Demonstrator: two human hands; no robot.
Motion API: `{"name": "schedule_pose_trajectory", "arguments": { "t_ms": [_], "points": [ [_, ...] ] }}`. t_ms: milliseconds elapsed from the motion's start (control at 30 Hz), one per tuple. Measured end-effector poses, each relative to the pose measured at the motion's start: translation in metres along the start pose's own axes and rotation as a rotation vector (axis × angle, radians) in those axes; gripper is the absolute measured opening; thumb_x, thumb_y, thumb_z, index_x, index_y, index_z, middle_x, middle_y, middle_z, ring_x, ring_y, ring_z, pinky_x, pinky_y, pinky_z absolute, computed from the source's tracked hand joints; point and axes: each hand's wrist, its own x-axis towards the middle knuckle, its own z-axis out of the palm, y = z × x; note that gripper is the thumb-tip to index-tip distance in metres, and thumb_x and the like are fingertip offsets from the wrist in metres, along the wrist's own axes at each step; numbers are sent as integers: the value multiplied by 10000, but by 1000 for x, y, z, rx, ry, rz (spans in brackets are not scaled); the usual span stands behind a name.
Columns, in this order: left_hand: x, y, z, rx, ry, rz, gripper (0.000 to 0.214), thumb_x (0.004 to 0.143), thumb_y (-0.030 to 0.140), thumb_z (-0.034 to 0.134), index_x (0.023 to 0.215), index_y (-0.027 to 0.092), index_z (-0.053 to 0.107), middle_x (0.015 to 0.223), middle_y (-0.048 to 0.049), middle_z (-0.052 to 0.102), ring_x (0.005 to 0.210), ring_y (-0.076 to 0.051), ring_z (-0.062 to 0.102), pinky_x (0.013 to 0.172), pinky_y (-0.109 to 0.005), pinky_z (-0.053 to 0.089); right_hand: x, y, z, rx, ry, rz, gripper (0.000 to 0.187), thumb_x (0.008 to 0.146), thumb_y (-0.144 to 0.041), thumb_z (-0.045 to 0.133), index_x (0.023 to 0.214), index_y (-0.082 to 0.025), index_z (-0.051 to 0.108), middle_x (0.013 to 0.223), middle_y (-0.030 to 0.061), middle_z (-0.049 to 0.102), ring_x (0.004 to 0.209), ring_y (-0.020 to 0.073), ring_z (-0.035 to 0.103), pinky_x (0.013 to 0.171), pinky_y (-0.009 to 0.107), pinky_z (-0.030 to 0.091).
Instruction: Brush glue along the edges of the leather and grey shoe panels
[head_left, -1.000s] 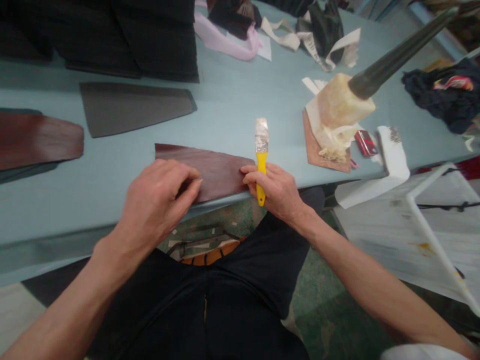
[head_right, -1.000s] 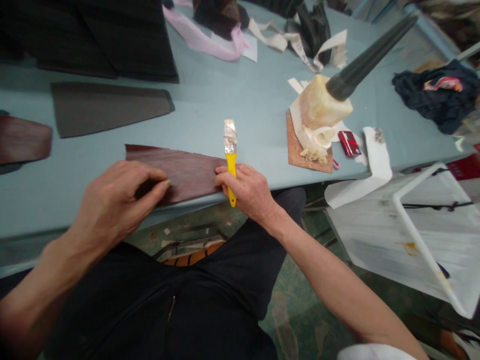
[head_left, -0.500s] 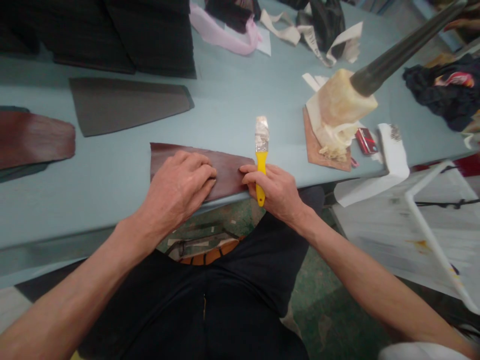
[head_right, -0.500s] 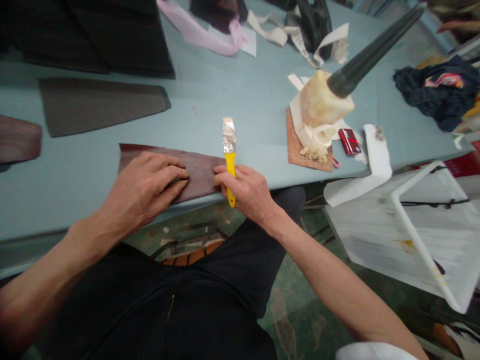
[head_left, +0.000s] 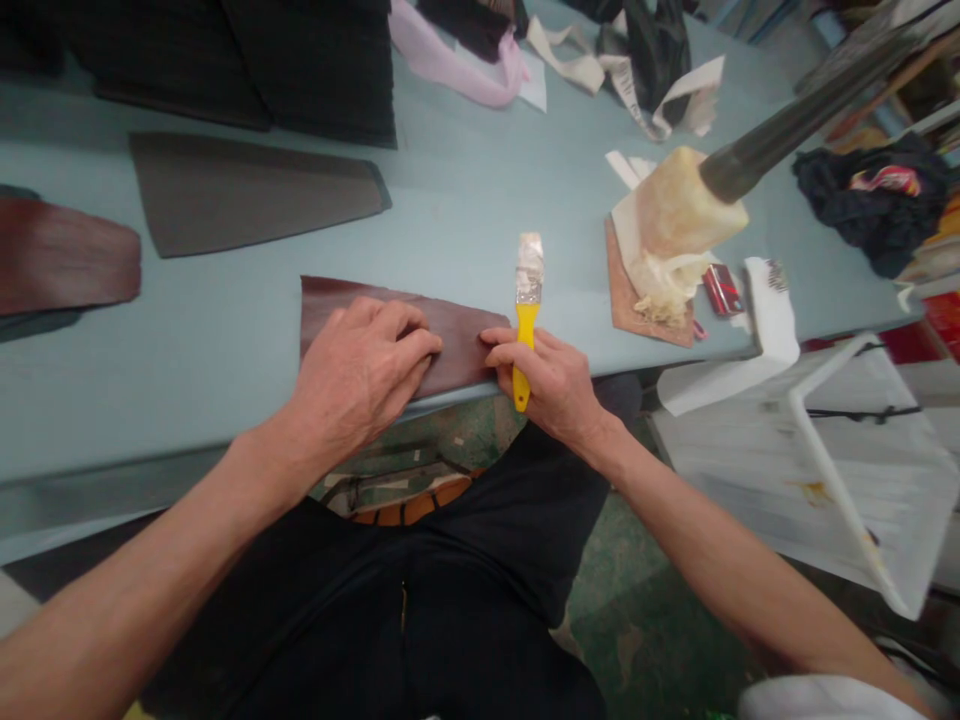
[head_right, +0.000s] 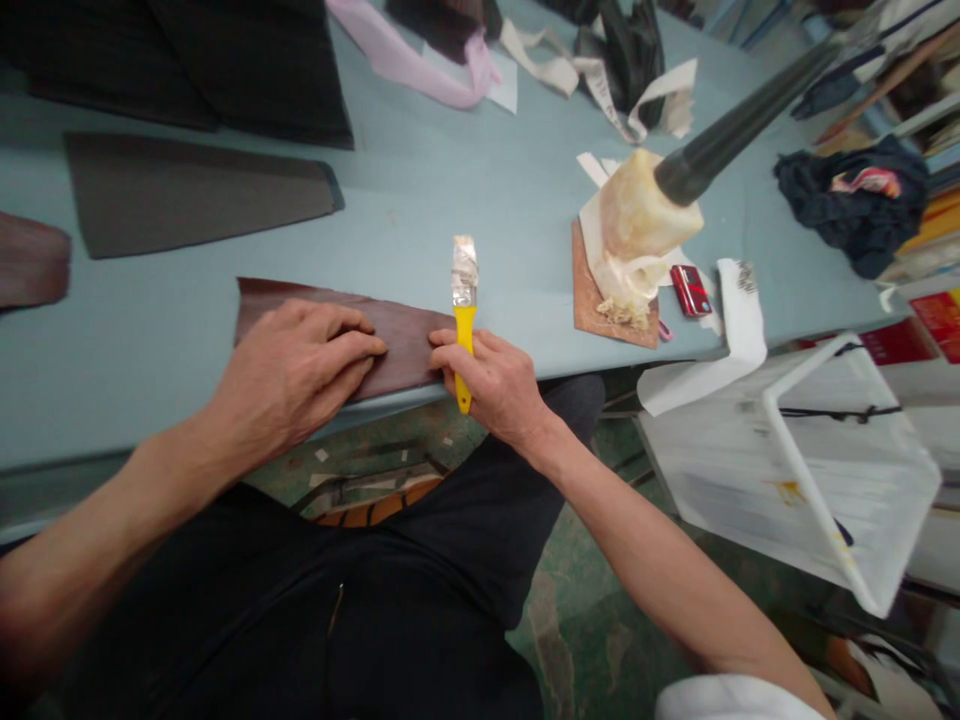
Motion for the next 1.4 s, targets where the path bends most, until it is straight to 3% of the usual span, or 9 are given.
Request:
{"name": "schedule_pose_trajectory", "arguments": {
  "t_ms": [467, 967, 1400],
  "points": [
    [-1, -2, 2, -76, -24, -25, 382, 1091, 347, 400, 1229, 216, 731, 1319, -131, 719, 1122, -358, 639, 935, -556, 507, -2, 3, 1, -42, -10, -5, 167, 1064, -140, 552, 991, -242, 662, 1219, 58, 838, 954, 197, 782, 864, 331, 576],
    [-6, 3, 6, -121, 79, -68, 283, 1091, 330, 479, 1186, 226, 724, 1294, -104, 735, 1154, -333, 647, 932, -529, 496, -6, -1, 10, 42, 65, 60, 184, 1047, -108, 549, 995, -242, 664, 1219, 77, 838, 1001, 212, 806, 886, 344, 606],
    [-6, 5, 2, -141, 44, -92, 286, 1093, 356, 448, 1194, 266, 700, 1303, -103, 728, 1171, -338, 644, 941, -548, 497, -9, -1, 11, 50, 31, 103, 208, 1045, -109, 530, 992, -250, 673, 1259, 77, 828, 1034, 216, 805, 909, 375, 630]
  ]
}}
